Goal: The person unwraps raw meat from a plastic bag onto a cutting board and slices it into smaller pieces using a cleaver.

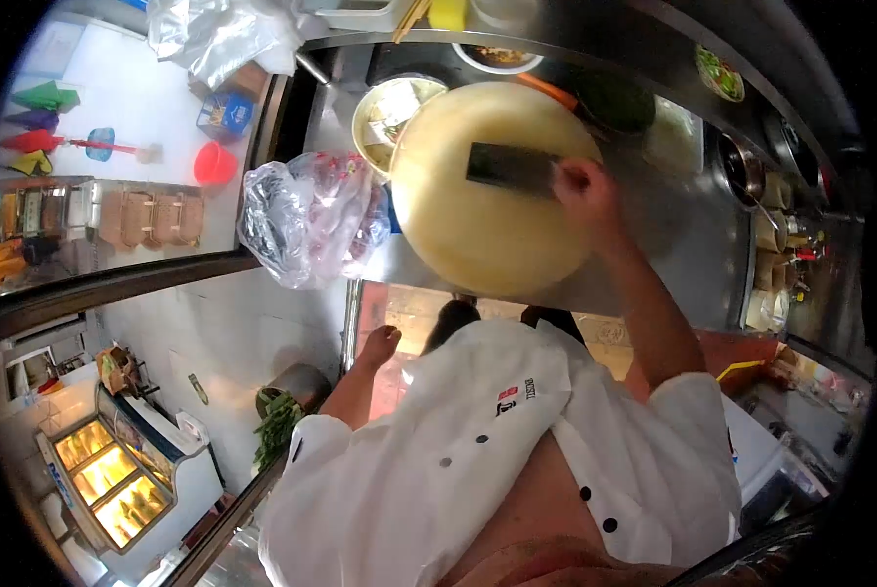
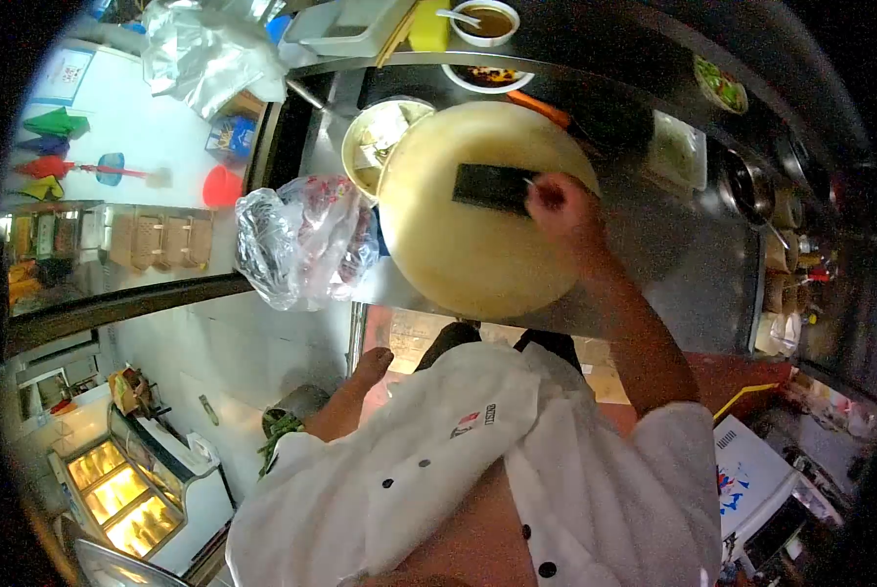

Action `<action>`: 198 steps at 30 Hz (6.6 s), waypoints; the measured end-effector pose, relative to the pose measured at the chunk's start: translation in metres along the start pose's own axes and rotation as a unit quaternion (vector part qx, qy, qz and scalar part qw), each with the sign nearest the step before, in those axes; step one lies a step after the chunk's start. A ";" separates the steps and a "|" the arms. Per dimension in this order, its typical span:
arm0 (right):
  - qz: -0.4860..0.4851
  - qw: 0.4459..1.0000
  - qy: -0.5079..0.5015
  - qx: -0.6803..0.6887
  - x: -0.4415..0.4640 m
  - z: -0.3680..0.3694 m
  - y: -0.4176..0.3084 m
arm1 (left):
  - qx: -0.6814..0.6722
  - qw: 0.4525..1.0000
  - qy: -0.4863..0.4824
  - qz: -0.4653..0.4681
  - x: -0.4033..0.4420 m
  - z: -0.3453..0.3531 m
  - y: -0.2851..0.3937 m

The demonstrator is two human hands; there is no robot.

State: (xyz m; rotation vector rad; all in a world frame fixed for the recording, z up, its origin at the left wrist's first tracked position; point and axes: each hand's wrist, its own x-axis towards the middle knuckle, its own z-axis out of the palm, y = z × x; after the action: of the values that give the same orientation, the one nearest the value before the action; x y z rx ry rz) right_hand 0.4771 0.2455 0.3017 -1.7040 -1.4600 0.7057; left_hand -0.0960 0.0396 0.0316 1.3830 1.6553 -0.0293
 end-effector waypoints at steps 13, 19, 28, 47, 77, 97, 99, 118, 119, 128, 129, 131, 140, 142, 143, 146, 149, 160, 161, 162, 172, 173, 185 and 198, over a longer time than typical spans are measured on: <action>-0.068 0.993 -0.077 0.054 0.108 0.271 0.023 | -0.095 0.994 0.010 -0.046 -0.052 0.060 -0.052; 0.149 0.950 -0.269 -0.051 -0.042 0.144 0.078 | -0.134 0.988 -0.036 0.070 -0.006 -0.043 0.112; 0.324 0.927 -0.188 -0.016 -0.196 0.050 0.068 | 0.068 0.953 0.056 0.291 0.092 -0.138 0.347; 0.206 0.939 -0.271 0.049 -0.195 -0.009 0.169 | 0.029 0.957 0.218 0.188 -0.060 -0.023 0.296; 0.047 0.930 -0.364 -0.032 -0.092 0.217 -0.083 | -0.081 0.930 0.283 0.220 0.126 -0.201 0.147; 0.333 0.854 -0.302 0.263 -0.098 0.360 -0.078 | -0.451 0.875 0.145 0.099 0.090 -0.236 0.155; 0.403 0.801 -0.253 0.363 -0.099 0.368 -0.076 | -0.488 0.852 0.157 0.101 0.060 -0.251 0.161; 0.346 0.932 -0.043 0.094 0.008 0.430 -0.045 | -0.474 0.686 0.378 0.403 -0.118 -0.404 0.271; 0.351 0.923 -0.058 0.148 0.018 0.414 -0.063 | -0.472 0.681 0.366 0.423 -0.127 -0.410 0.277; 0.230 0.876 -0.194 0.376 -0.011 0.325 -0.059 | -0.171 0.702 0.378 0.579 -0.119 -0.391 0.252; 0.234 0.865 -0.219 0.387 -0.030 0.296 -0.048 | -0.182 0.733 0.335 0.564 -0.110 -0.379 0.245; 0.209 0.923 -0.174 0.272 -0.074 0.244 -0.001 | -0.338 0.801 0.251 0.426 -0.100 -0.339 0.253; 0.141 0.978 -0.120 -0.093 -0.131 0.082 0.084 | -0.598 0.785 0.096 0.131 -0.008 -0.225 0.312; 0.080 0.959 -0.205 -0.177 -0.107 0.092 0.090 | -0.600 0.783 0.085 0.143 -0.006 -0.197 0.326; 0.026 0.967 -0.197 -0.158 -0.105 0.089 0.106 | -0.601 0.781 0.081 0.152 -0.008 -0.179 0.332; -0.022 0.952 -0.263 -0.153 -0.081 0.105 0.127 | -0.616 0.765 0.112 0.151 -0.011 -0.151 0.338; -0.058 0.921 -0.325 -0.206 -0.067 0.115 0.138 | -0.636 0.752 0.113 0.132 -0.023 -0.139 0.349; -0.083 0.914 -0.348 -0.192 -0.020 0.117 0.082 | -0.630 0.739 0.235 0.044 -0.070 -0.120 0.297; -0.060 0.920 -0.340 -0.184 -0.011 0.116 0.066 | -0.627 0.742 0.232 0.051 -0.070 -0.120 0.288; -0.065 0.917 -0.344 -0.192 0.001 0.121 0.053 | -0.625 0.745 0.228 0.059 -0.070 -0.120 0.280; -0.192 0.978 -0.083 -0.002 0.147 0.279 -0.017 | -0.602 0.774 0.191 0.044 -0.058 -0.140 0.242; -0.204 0.975 -0.077 -0.032 0.158 0.306 0.007 | -0.609 0.767 0.197 0.048 -0.061 -0.143 0.252; 0.085 0.987 -0.102 -0.088 0.031 0.107 0.089 | -0.622 0.768 0.139 0.054 -0.013 -0.140 0.284; -0.141 0.849 -0.243 -0.448 0.001 0.056 0.136 | -0.597 0.782 0.150 0.095 0.007 -0.136 0.369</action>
State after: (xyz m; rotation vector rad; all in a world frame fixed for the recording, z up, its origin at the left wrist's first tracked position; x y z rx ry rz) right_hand 0.5069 0.2509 0.1579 -1.9518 -2.6314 0.2847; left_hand 0.1057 0.2526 0.2933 0.5221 1.2790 1.2123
